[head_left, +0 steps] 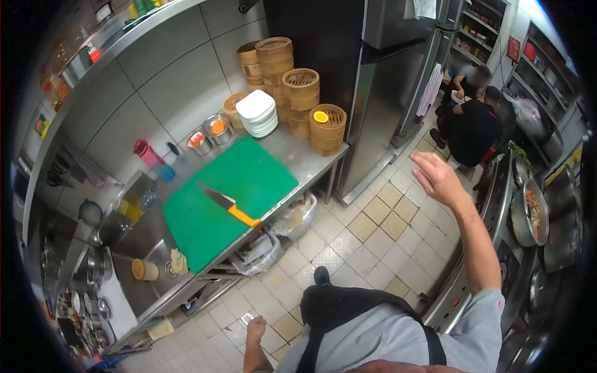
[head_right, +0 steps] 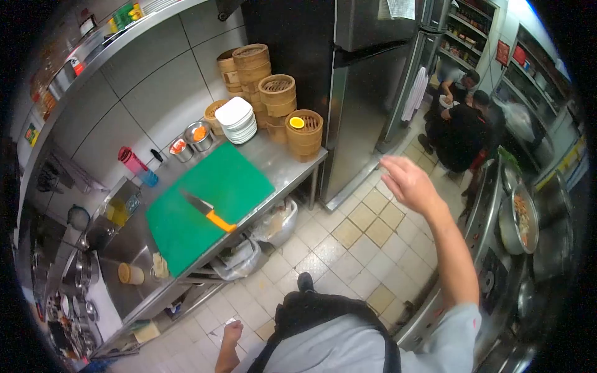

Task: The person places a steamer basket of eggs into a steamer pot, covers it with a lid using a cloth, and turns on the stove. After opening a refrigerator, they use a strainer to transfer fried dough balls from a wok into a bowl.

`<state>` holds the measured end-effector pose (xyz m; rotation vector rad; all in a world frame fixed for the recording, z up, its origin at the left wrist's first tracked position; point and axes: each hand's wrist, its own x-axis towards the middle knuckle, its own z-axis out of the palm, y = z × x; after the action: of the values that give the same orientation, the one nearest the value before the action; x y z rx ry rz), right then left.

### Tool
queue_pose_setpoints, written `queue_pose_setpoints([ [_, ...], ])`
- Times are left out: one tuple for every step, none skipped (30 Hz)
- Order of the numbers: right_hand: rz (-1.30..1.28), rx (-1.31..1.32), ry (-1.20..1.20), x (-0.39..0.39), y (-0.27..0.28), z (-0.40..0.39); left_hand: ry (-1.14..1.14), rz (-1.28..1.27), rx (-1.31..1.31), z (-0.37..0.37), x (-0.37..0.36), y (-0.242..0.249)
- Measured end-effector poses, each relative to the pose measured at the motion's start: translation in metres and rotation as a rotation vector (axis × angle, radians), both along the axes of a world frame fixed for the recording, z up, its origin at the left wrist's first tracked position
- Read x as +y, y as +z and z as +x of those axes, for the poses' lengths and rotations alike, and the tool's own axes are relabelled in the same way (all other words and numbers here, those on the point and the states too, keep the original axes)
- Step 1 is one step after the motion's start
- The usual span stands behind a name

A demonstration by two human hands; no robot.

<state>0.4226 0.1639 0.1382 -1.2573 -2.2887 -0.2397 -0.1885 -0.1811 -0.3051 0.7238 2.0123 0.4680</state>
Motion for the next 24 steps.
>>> queue_pose_setpoints([
  [0.023, -0.022, 0.015, 0.013, 0.011, -0.006, 0.021, 0.022, -0.006, -0.004, 0.010, 0.004],
  [0.047, -0.041, 0.028, 0.025, 0.020, -0.011, 0.012, 0.006, -0.002, -0.011, 0.017, 0.000],
  [0.062, -0.053, 0.023, 0.035, 0.028, -0.014, 0.003, -0.008, 0.002, -0.019, 0.022, -0.011],
  [0.079, -0.064, 0.016, 0.045, 0.035, -0.015, -0.009, -0.019, 0.006, -0.025, 0.029, -0.021],
  [0.095, -0.076, 0.005, 0.053, 0.042, -0.015, 0.004, -0.027, 0.000, -0.029, 0.034, -0.030],
  [0.106, -0.080, -0.002, 0.060, 0.050, -0.016, 0.014, -0.036, -0.007, -0.030, 0.038, -0.037],
  [0.115, -0.082, -0.016, 0.066, 0.058, -0.016, 0.022, -0.047, -0.013, -0.033, 0.040, -0.046],
  [0.123, -0.085, -0.029, 0.073, 0.064, -0.017, 0.024, -0.063, -0.042, -0.035, 0.041, -0.055],
  [0.143, -0.082, -0.022, 0.081, 0.068, -0.016, 0.027, -0.081, -0.072, -0.036, 0.043, -0.062],
  [0.149, -0.092, -0.036, 0.089, 0.070, -0.015, 0.034, -0.100, -0.102, -0.031, 0.048, -0.062],
  [0.155, -0.103, -0.046, 0.099, 0.073, -0.013, 0.045, -0.120, -0.115, -0.026, 0.051, -0.061],
  [0.160, -0.112, -0.054, 0.109, 0.074, -0.011, 0.047, -0.077, -0.129, -0.025, 0.050, -0.069],
  [0.151, -0.115, -0.064, 0.119, 0.077, -0.010, 0.050, -0.034, -0.143, -0.025, 0.045, -0.074],
  [0.174, -0.115, -0.067, 0.130, 0.078, -0.008, 0.055, 0.009, -0.158, -0.023, 0.043, -0.081],
  [0.197, -0.115, -0.069, 0.142, 0.078, -0.007, 0.061, -0.057, -0.109, -0.014, 0.050, -0.066],
  [0.221, -0.115, -0.068, 0.155, 0.078, -0.005, 0.081, -0.001, -0.091, -0.016, 0.046, -0.077],
  [0.211, -0.092, -0.076, 0.169, 0.077, -0.004, 0.104, 0.056, -0.072, -0.017, 0.039, -0.093],
  [0.226, -0.082, -0.065, 0.185, 0.075, -0.001, 0.128, 0.112, -0.054, -0.014, 0.035, -0.107],
  [0.241, -0.072, -0.051, 0.202, 0.074, 0.002, 0.212, 0.075, -0.111, -0.006, 0.033, -0.104],
  [0.258, -0.063, -0.036, 0.220, 0.072, 0.005, 0.297, 0.039, -0.168, 0.006, 0.031, -0.083],
  [0.272, -0.041, -0.021, 0.239, 0.071, 0.007, 0.383, 0.004, -0.225, 0.026, 0.041, -0.055],
  [0.307, -0.050, -0.003, 0.258, 0.069, 0.014, 0.430, 0.040, -0.222, 0.037, 0.039, -0.069],
  [0.343, -0.056, 0.018, 0.280, 0.065, 0.021, 0.479, 0.076, -0.218, 0.050, 0.036, -0.081],
  [0.380, -0.061, 0.041, 0.302, 0.062, 0.029, 0.531, 0.114, -0.213, 0.068, 0.042, -0.083],
])
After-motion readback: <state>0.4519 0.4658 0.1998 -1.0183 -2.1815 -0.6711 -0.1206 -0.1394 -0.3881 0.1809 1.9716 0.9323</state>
